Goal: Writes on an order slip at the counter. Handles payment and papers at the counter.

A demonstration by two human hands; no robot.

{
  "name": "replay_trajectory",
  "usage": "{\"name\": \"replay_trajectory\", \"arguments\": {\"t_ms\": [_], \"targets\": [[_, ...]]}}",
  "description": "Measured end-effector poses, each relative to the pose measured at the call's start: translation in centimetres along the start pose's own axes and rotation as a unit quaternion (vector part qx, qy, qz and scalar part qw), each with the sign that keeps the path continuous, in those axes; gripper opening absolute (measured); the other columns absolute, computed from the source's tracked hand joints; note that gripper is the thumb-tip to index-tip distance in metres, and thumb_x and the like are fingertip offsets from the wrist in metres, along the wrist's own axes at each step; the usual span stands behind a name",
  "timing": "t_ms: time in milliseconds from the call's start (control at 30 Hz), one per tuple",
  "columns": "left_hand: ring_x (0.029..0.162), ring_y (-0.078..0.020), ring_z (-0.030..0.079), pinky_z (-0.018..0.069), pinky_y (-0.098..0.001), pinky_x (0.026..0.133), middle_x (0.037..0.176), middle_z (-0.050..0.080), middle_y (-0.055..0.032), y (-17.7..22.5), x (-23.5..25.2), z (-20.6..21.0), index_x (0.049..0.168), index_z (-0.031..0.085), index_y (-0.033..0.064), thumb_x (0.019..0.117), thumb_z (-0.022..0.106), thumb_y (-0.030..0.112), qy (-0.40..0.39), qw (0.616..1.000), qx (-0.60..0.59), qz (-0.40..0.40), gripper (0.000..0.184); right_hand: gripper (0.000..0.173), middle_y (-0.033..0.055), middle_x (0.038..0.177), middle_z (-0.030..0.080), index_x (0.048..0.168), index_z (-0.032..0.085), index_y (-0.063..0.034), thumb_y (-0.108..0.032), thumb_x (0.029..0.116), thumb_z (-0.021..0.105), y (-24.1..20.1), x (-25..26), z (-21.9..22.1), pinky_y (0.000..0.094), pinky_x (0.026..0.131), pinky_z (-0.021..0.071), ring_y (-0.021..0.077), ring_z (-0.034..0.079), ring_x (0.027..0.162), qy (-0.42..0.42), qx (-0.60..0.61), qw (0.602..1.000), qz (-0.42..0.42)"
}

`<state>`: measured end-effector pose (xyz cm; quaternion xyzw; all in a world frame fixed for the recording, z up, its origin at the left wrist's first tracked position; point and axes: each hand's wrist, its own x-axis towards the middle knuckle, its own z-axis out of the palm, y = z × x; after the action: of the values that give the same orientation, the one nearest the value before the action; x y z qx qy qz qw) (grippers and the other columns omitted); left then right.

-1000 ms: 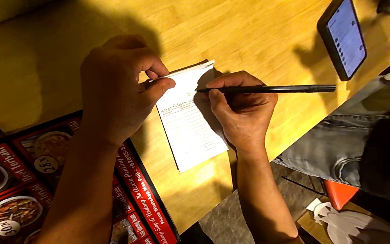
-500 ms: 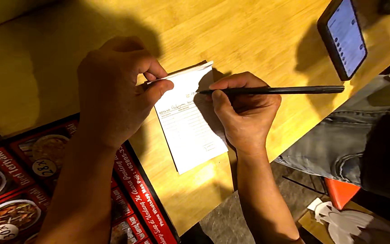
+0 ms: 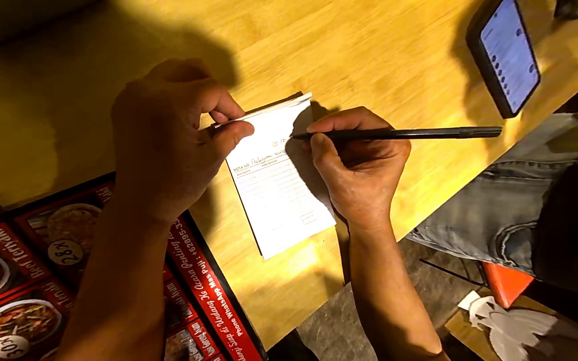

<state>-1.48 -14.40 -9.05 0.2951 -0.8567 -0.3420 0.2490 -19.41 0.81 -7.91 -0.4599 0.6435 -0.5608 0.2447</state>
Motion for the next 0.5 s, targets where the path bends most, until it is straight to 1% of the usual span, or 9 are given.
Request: {"name": "replay_trajectory", "arguments": {"t_ms": [167,433,500], "targets": [[0.076,-0.0071,0.052,0.0385,-0.0252,0.068,0.089,0.064,-0.0028,-0.12,-0.04,0.0,0.094,0.074,0.0118,0.0949,0.069,0.034,-0.001,1.0,-0.003,0.002,0.022,0.015,0.0009,0.082,0.066,0.104,0.066,0.0026,0.007,0.0898,0.065,0.04,-0.03,0.03,0.0141,0.053,0.0496,0.0008,0.057,0.061,0.0,0.011,1.0,-0.002],[0.077,-0.0051,0.051,0.0383,-0.0235,0.069,0.09,0.064,-0.0006,-0.07,-0.08,0.05,0.093,0.074,0.0133,0.0942,0.071,0.034,0.004,1.0,-0.006,-0.006,0.021,0.015,0.0012,0.082,0.066,0.104,0.066,0.0023,0.007,0.0903,0.065,-0.06,-0.02,-0.08,0.0138,0.052,0.0491,0.0009,0.057,0.061,-0.008,0.006,1.0,0.002],[0.076,-0.0042,0.05,0.0369,-0.0233,0.068,0.088,0.063,0.0006,-0.05,-0.1,0.1,0.093,0.074,0.0138,0.0939,0.071,0.034,0.005,1.0,-0.007,-0.01,0.021,0.014,0.0006,0.082,0.066,0.104,0.066,0.0019,0.007,0.0903,0.065,-0.01,-0.01,-0.05,0.0137,0.053,0.0491,0.0006,0.056,0.061,-0.008,0.008,1.0,0.003]]}}
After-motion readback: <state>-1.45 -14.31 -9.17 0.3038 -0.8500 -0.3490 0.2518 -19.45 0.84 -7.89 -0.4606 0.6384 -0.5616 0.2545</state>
